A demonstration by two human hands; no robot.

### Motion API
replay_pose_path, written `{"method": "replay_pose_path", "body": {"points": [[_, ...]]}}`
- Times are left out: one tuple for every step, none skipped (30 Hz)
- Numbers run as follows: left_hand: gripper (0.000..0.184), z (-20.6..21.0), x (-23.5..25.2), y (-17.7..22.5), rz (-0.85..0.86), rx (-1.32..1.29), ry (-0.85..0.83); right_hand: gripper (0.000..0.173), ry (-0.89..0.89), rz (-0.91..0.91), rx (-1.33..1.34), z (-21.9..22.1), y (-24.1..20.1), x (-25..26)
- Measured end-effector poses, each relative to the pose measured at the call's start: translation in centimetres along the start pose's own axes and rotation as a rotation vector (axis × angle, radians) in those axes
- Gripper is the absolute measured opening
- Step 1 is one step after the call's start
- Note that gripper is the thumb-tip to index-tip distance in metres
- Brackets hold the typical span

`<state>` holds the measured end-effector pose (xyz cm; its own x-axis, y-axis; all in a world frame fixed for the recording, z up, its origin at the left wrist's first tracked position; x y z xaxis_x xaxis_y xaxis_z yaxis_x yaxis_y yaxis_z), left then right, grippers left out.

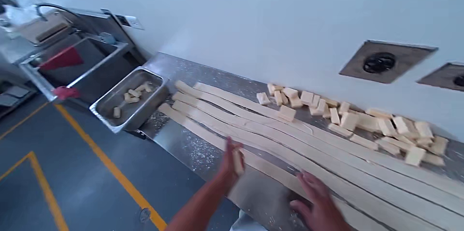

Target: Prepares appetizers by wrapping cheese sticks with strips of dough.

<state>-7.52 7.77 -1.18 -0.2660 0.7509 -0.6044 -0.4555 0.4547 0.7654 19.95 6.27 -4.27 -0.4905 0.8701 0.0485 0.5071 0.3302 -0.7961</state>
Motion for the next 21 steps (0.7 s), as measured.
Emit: {"method": "replay_pose_path", "body": {"points": [[0.072, -2.8, 1.1, 3.8, 0.102, -0.085, 0.105, 0.057, -0.012, 0.148, -0.066, -2.0, 1.0, 0.3], [0.074, -6.0, 2.2, 7.5, 0.226, -0.153, 0.185, 0.045, -0.027, 0.275, -0.111, -3.6, 2.2, 0.5], [0.075, -9.1, 2.9, 11.2, 0.345, -0.211, 0.272, 0.039, -0.036, 0.363, -0.138, -4.4, 3.2, 0.7], [0.078, -11.9, 3.2, 14.6, 0.44, -0.24, 0.362, 0.035, -0.035, 0.414, -0.151, -4.8, 3.9, 0.9], [0.083, -14.0, 3.2, 17.2, 0.478, -0.254, 0.453, 0.033, -0.022, 0.436, -0.154, -4.7, 4.3, 1.0], [0.087, -15.4, 3.0, 18.7, 0.46, -0.26, 0.527, 0.03, 0.001, 0.444, -0.149, -4.5, 4.5, 1.2], [0.087, -16.1, 2.9, 19.1, 0.409, -0.229, 0.575, 0.028, 0.027, 0.439, -0.137, -4.3, 4.6, 1.4], [0.085, -16.2, 2.8, 18.5, 0.366, -0.171, 0.593, 0.025, 0.054, 0.429, -0.124, -4.0, 4.6, 1.8], [0.08, -15.5, 2.8, 17.2, 0.336, -0.081, 0.591, 0.023, 0.078, 0.412, -0.112, -3.8, 4.3, 2.2], [0.074, -14.4, 2.9, 15.1, 0.311, 0.017, 0.564, 0.022, 0.085, 0.409, -0.102, -3.7, 3.8, 2.4], [0.066, -12.9, 3.2, 12.3, 0.281, 0.117, 0.51, 0.022, 0.078, 0.422, -0.097, -3.7, 3.3, 2.4], [0.059, -11.2, 3.5, 8.8, 0.255, 0.213, 0.434, 0.023, 0.057, 0.448, -0.096, -3.7, 3.0, 2.3], [0.052, -9.3, 3.7, 5.2, 0.234, 0.284, 0.345, 0.024, 0.038, 0.474, -0.094, -3.8, 2.9, 2.4], [0.045, -7.3, 3.6, 1.6, 0.226, 0.34, 0.244, 0.025, 0.037, 0.496, -0.072, -3.8, 3.1, 2.4], [0.038, -5.1, 3.1, -1.8, 0.23, 0.38, 0.158, 0.024, 0.077, 0.489, -0.022, -3.7, 3.5, 2.4], [0.03, -2.9, 2.3, -4.5, 0.228, 0.408, 0.063, 0.023, 0.135, 0.469, 0.074, -3.6, 3.8, 2.3], [0.024, -0.7, 1.2, -6.3, 0.214, 0.439, -0.053, 0.023, 0.184, 0.444, 0.204, -3.7, 3.9, 2.2], [0.022, 1.6, 0.1, -7.2, 0.201, 0.498, -0.19, 0.025, 0.204, 0.425, 0.345, -4.2, 3.5, 2.2], [0.025, 3.8, -0.8, -7.7, 0.217, 0.592, -0.344, 0.026, 0.2, 0.395, 0.463, -4.9, 2.8, 2.2], [0.033, 5.7, -1.5, -7.9, 0.267, 0.708, -0.49, 0.027, 0.185, 0.348, 0.546, -5.6, 2.0, 1.9], [0.043, 7.4, -2.2, -7.8, 0.337, 0.811, -0.601, 0.03, 0.165, 0.279, 0.582, -6.3, 1.2, 1.6]]}}
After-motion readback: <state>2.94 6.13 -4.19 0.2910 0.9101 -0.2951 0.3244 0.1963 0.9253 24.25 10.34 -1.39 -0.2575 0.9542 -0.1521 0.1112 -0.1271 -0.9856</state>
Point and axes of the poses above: each hand's wrist, its own x-axis towards the middle knuckle, its own z-axis out of the palm, y = z × x, the point moved 1 cm from there along x, towards the middle knuckle, and after that the axes turned 11 degrees about x, right-handed, at the moved point
